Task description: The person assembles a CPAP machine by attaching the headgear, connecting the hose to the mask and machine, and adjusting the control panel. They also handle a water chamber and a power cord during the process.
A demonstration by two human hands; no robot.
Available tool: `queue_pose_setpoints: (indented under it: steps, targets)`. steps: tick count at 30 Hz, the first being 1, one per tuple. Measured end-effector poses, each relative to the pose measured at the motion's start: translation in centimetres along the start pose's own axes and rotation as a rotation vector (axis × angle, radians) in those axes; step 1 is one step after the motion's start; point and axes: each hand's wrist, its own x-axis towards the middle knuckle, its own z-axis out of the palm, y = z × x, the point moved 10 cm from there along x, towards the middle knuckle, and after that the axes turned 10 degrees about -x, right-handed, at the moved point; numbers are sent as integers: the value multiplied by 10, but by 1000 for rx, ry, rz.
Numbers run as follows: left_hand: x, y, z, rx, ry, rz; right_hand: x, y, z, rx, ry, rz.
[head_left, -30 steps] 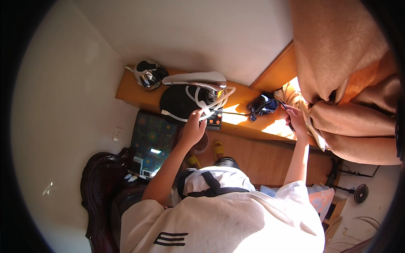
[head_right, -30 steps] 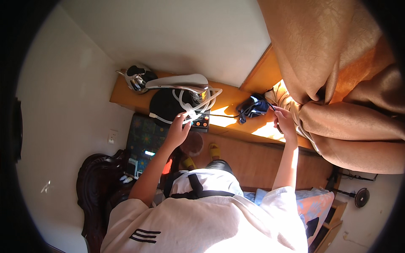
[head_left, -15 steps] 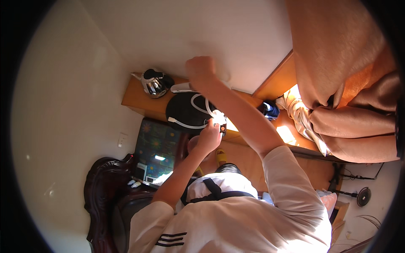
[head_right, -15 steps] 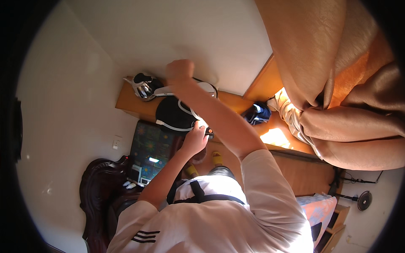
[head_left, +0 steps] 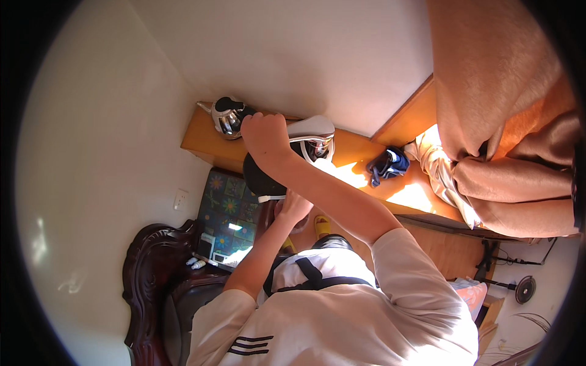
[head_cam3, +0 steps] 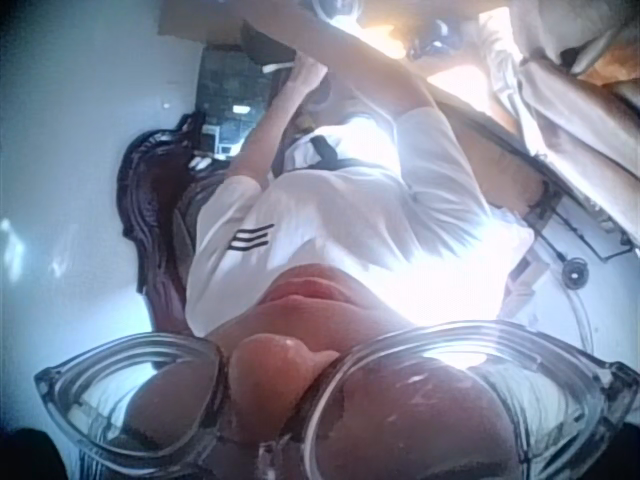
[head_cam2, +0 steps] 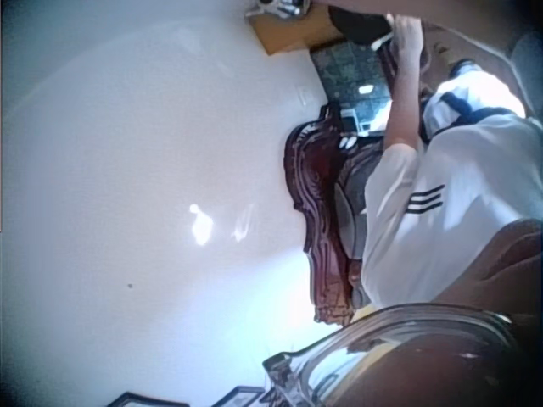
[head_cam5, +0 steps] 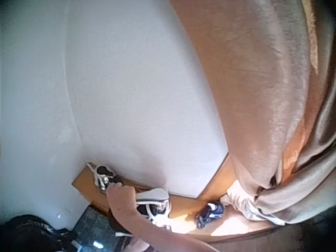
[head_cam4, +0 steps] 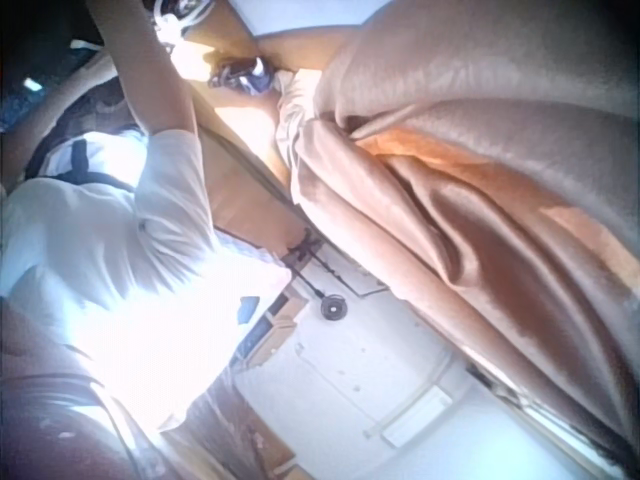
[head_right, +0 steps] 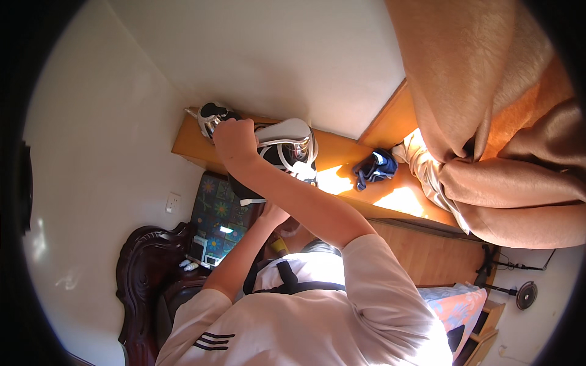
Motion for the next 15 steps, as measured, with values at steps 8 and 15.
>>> queue_pose_setpoints:
  steps: [8, 15]
  targets:
    - [-6, -40, 29, 301, -276, 106, -7, -50, -14, -104, -129, -167]
    - [2, -46, 43, 349, -313, 174, -82, -101, 57, -242, -94, -429]
